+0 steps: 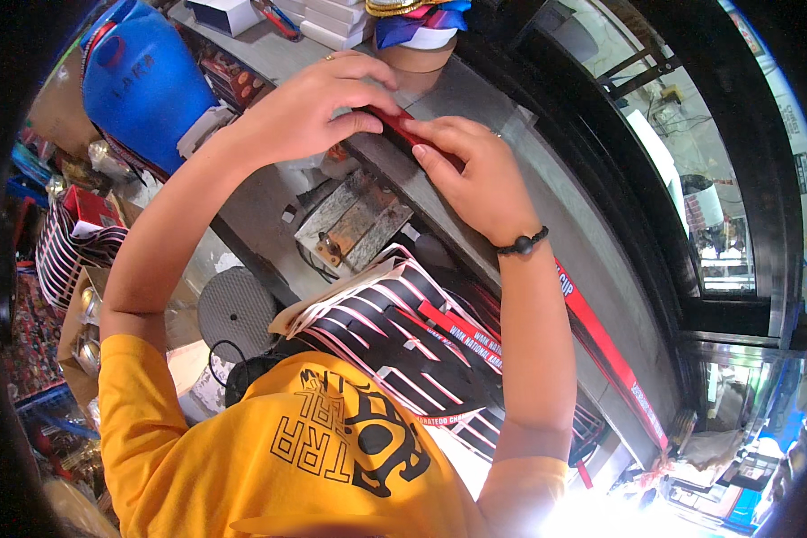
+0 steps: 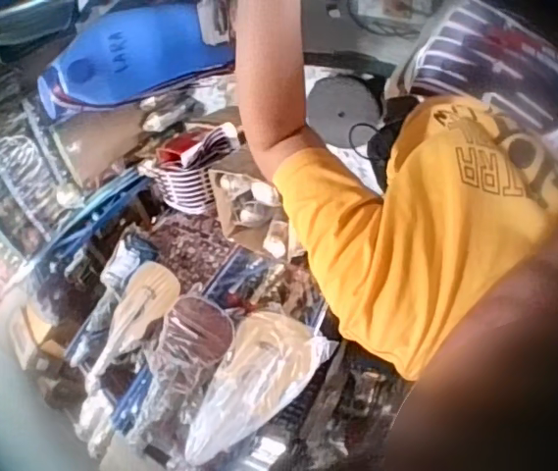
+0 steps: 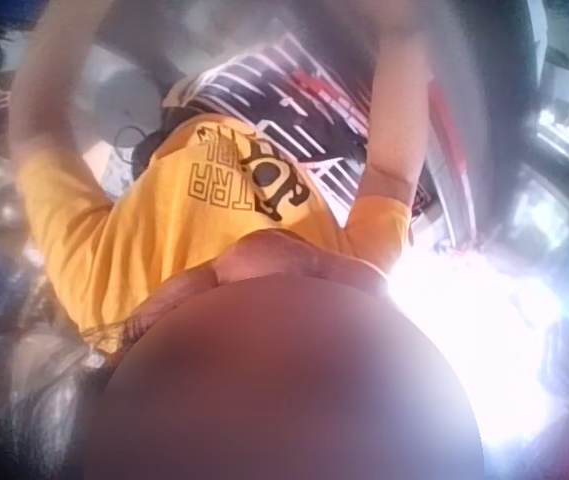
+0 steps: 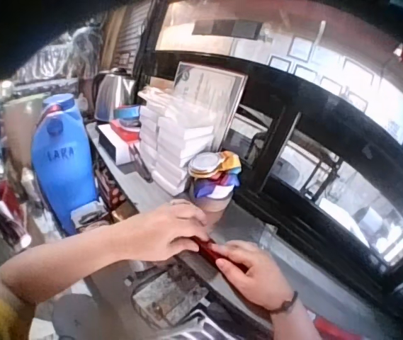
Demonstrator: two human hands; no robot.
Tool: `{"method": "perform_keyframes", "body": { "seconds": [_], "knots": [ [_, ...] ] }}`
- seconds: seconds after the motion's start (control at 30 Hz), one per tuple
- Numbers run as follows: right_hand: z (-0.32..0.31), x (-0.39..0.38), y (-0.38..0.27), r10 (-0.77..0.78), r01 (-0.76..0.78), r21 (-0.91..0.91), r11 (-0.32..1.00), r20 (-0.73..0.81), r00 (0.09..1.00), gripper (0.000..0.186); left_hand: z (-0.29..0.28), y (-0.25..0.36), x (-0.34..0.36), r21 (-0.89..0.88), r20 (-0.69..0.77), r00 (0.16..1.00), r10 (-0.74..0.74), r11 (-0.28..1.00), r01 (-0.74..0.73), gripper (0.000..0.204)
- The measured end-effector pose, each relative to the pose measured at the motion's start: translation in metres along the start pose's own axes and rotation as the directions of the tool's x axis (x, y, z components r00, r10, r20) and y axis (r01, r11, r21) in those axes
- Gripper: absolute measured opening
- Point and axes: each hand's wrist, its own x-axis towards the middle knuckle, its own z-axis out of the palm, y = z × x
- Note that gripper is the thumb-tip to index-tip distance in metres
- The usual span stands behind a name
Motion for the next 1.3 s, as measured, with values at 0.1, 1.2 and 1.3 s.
{"method": "perform_keyframes", "body": {
  "seconds": [0.1,1.2,1.3],
  "knots": [
    [-0.001,0.0,0.0,0.026,-0.026,0.018,0.999,0.022,0.999,0.029,-0.002,0.001,0.001,0.013,0.07,0.997,-0.026,1.0,0.025,0.022],
    [-0.005,0.001,0.004,-0.013,0.013,0.035,0.999,0.0,1.0,0.027,-0.031,0.0,0.041,-0.078,0.352,0.923,0.156,0.988,-0.137,0.02],
    [-0.005,0.001,0.003,0.013,-0.013,0.04,0.999,-0.004,1.0,0.026,-0.035,-0.001,0.048,-0.073,0.483,0.876,-0.003,0.996,0.043,0.02]
  ]
}}
